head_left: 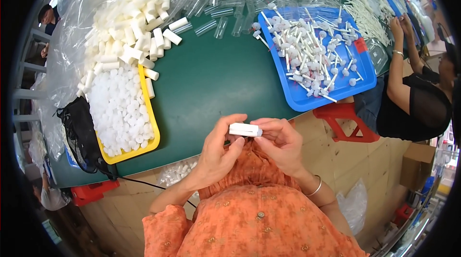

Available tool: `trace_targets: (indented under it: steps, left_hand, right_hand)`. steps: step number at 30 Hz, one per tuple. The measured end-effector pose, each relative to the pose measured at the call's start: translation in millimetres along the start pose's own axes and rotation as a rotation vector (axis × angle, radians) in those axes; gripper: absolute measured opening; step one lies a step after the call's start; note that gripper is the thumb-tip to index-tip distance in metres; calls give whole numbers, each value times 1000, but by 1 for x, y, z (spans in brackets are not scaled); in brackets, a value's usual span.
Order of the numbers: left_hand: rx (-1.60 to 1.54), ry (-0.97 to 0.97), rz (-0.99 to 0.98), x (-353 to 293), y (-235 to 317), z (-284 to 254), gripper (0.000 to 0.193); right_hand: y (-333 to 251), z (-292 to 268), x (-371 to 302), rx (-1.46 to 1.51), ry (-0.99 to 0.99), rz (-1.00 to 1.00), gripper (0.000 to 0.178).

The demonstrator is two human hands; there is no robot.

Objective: Assembling small toy components by inserting plastic stems into foam cylinders at a factory workbench.

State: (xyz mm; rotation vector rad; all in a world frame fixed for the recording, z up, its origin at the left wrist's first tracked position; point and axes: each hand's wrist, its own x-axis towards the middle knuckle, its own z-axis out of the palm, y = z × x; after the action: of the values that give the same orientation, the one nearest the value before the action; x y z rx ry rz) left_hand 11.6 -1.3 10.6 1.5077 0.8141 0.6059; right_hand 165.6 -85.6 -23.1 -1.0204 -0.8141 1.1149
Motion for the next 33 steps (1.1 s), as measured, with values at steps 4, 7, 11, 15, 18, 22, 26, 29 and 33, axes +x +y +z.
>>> trace_targets:
  steps: [4,7,11,15,18,22,26,29,33]
  left_hand:
    - [-247,-19,-221,-1,-10,-5,23]
    - [-272,-94,-206,6,-22,-11,22]
    - [-206,-80,-200,13,-7,-11,21]
    - [448,-132,221,86,18,-55,19]
    - [1048,322,598,174,2,-84,18]
    - [1362,313,551,220,-8,-90,19]
    - [1097,320,694,176,14,-92,19]
    - [558,206,353,119,20,-68,16]
    - [-27,-286,-104,44,25,-30,27]
  right_hand:
    - [2,3,0,-419,-45,-122,27]
    - [-9,6,14,-841,-94,-410,30]
    - [-22,11,30,-1025,-153,-571,30]
    - [-18,-1,38,-1040,-79,-555,26]
    - [-13,3,30,-1001,-95,-504,22]
    - [-17,4,17,-923,-62,-425,16]
    - [-44,-10,13,-701,52,-178,20]
    - [-49,-20,19,-581,73,-165,25]
    - [-47,-23,26,-439,75,-170,24]
